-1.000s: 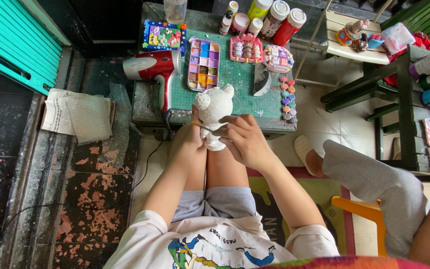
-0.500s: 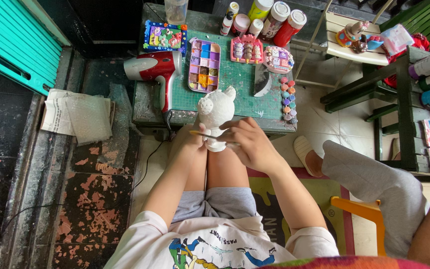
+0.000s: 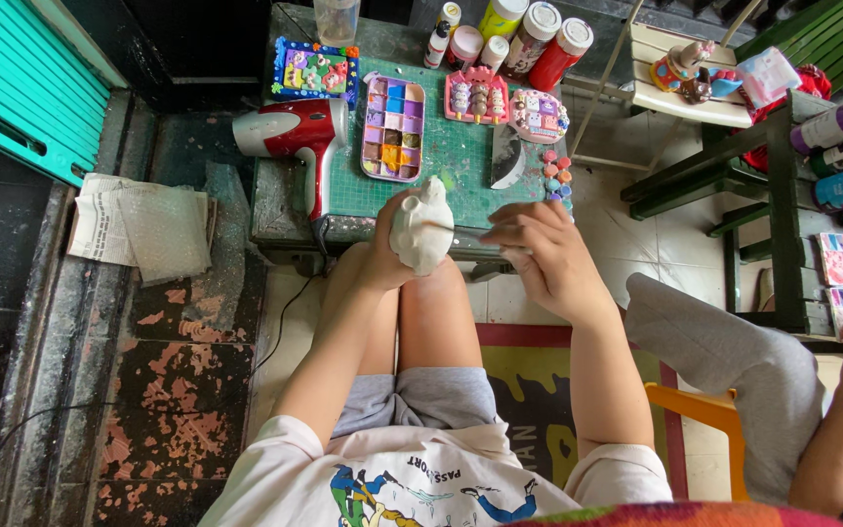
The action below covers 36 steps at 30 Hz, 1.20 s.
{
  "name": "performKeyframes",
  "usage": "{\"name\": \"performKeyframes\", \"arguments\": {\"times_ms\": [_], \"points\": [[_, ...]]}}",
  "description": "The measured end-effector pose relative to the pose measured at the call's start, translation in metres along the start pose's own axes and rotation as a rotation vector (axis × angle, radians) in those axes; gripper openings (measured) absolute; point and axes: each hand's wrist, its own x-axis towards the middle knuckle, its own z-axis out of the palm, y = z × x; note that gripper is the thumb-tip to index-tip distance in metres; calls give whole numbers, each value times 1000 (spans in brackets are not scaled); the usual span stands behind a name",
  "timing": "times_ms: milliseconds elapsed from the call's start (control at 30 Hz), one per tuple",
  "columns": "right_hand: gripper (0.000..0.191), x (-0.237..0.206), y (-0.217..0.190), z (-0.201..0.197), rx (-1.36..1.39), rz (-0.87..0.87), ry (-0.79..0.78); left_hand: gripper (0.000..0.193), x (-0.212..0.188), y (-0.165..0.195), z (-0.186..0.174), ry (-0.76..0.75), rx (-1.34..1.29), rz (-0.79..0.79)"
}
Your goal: The person sits at a craft table holding a white plaster animal figurine on their lap, drying it with a hair dryer, painting it with a brush using watercolor paints from a palette, and sanding its surface with a small sanding sponge.
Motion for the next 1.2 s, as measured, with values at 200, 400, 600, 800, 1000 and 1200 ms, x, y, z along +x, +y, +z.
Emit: {"name": "performKeyframes", "arguments": {"times_ms": [200, 400, 600, 800, 1000, 1200], "points": [[21, -2, -3, -5, 47, -119, -58, 107, 4, 9, 1, -33, 263, 114], [16, -7, -2, -8, 4, -32, -96, 112, 3, 8, 1, -15, 324, 215], [20, -8, -4, -7, -35, -35, -89, 113, 4, 11, 3, 12, 496, 260], [21, -7, -3, -6, -159, -42, 63, 111, 6, 20, 5, 31, 603, 276], [20, -3, 0, -8, -132, -80, 48, 112, 10, 24, 7, 49, 650, 334], [16, -2, 1, -10, -35, 0, 10, 107, 9, 23, 8, 73, 718, 325]]}}
